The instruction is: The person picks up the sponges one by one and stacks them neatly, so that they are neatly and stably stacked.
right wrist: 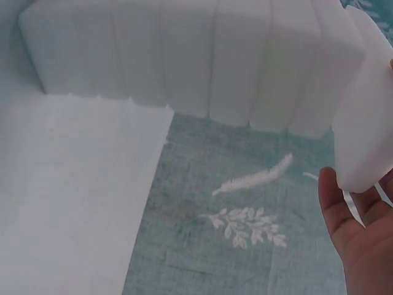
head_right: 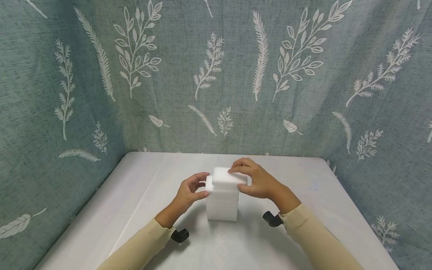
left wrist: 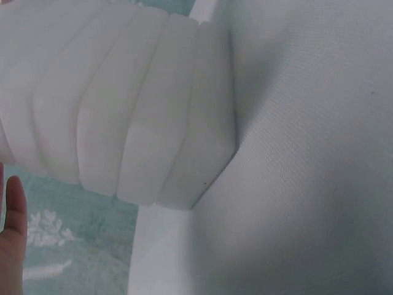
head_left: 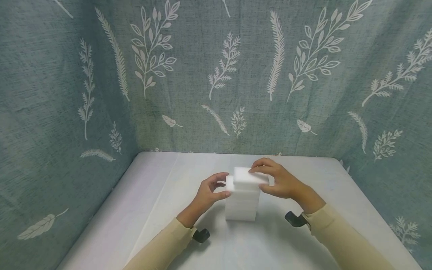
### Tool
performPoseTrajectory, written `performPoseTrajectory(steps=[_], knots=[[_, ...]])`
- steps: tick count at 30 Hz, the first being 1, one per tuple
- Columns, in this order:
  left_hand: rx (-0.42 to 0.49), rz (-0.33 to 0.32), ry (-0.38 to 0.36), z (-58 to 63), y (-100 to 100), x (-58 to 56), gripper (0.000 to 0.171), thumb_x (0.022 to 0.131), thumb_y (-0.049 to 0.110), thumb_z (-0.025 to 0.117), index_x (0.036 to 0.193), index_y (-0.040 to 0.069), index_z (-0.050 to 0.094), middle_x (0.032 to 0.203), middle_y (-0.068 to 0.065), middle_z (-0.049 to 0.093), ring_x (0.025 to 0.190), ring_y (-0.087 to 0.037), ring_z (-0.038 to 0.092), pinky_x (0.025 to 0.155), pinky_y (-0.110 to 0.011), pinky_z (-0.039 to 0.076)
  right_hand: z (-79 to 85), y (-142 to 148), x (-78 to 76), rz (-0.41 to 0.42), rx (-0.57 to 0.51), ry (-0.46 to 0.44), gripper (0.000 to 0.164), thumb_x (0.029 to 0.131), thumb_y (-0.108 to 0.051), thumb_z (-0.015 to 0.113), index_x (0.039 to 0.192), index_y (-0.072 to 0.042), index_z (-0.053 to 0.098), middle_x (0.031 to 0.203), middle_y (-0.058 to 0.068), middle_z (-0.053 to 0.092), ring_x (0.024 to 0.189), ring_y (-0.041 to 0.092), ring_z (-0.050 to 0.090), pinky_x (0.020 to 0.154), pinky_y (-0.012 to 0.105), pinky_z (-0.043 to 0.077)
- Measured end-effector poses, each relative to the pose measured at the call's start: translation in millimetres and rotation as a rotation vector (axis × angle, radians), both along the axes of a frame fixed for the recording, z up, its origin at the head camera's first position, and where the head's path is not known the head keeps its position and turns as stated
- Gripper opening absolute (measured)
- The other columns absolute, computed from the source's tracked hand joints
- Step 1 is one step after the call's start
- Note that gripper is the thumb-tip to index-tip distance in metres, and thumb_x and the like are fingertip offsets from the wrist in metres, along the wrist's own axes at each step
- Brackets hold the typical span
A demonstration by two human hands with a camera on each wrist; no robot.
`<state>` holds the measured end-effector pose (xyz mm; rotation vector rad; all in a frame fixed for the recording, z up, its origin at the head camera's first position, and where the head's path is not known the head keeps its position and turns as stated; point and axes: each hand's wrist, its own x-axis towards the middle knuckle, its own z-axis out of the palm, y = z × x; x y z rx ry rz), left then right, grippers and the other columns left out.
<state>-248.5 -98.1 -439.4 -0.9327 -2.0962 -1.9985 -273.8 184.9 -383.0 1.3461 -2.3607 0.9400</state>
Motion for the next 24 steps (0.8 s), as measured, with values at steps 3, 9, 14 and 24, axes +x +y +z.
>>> performPoseTrajectory(steps=[3, 9, 14, 24], knots=[[0.001, -0.002, 0.006, 0.7, -0.4, 0.6, 0.054, 0.081, -0.001, 0.076, 0.13, -0.006, 0.054, 0.118, -0.015, 0.06, 0.111, -0.027, 0.054, 0.098, -0.061, 0.039, -1.5, -4.9, 0.4, 0.016, 0.006, 0.009, 0.042, 0.081, -0.007, 0.069, 0.122, -0.016, 0.066, 0.123, -0.001, 0.055, 0.113, 0.02, 0.05, 0.086, 0.042, 0.052], [0.01, -0.005, 0.021, 1.8, -1.1, -0.5, 0.051, 0.081, 0.0, 0.075, 0.128, -0.007, 0.055, 0.12, -0.016, 0.06, 0.111, -0.025, 0.054, 0.097, -0.064, 0.038, -1.1, -11.4, 1.3, 0.043, -0.002, 0.032, 0.042, 0.081, -0.006, 0.07, 0.122, -0.013, 0.066, 0.123, 0.002, 0.055, 0.113, 0.022, 0.05, 0.084, 0.043, 0.052], [0.012, 0.0, 0.003, -13.1, -0.5, -11.4, 0.052, 0.08, -0.003, 0.074, 0.129, -0.004, 0.056, 0.123, -0.016, 0.059, 0.113, -0.025, 0.053, 0.098, -0.062, 0.038, -1.8, -15.8, 2.6, 0.049, -0.01, 0.024, 0.041, 0.08, -0.007, 0.07, 0.12, -0.013, 0.067, 0.123, 0.002, 0.055, 0.113, 0.022, 0.05, 0.085, 0.042, 0.052], [0.01, -0.001, 0.017, -13.3, -1.3, -13.1, 0.048, 0.083, 0.008, 0.077, 0.127, 0.003, 0.06, 0.124, -0.008, 0.061, 0.115, -0.024, 0.054, 0.099, -0.054, 0.041, -2.4, -21.1, 2.3, 0.066, -0.007, 0.034, 0.041, 0.079, -0.008, 0.07, 0.12, -0.014, 0.067, 0.122, 0.002, 0.054, 0.113, 0.021, 0.049, 0.085, 0.043, 0.051]])
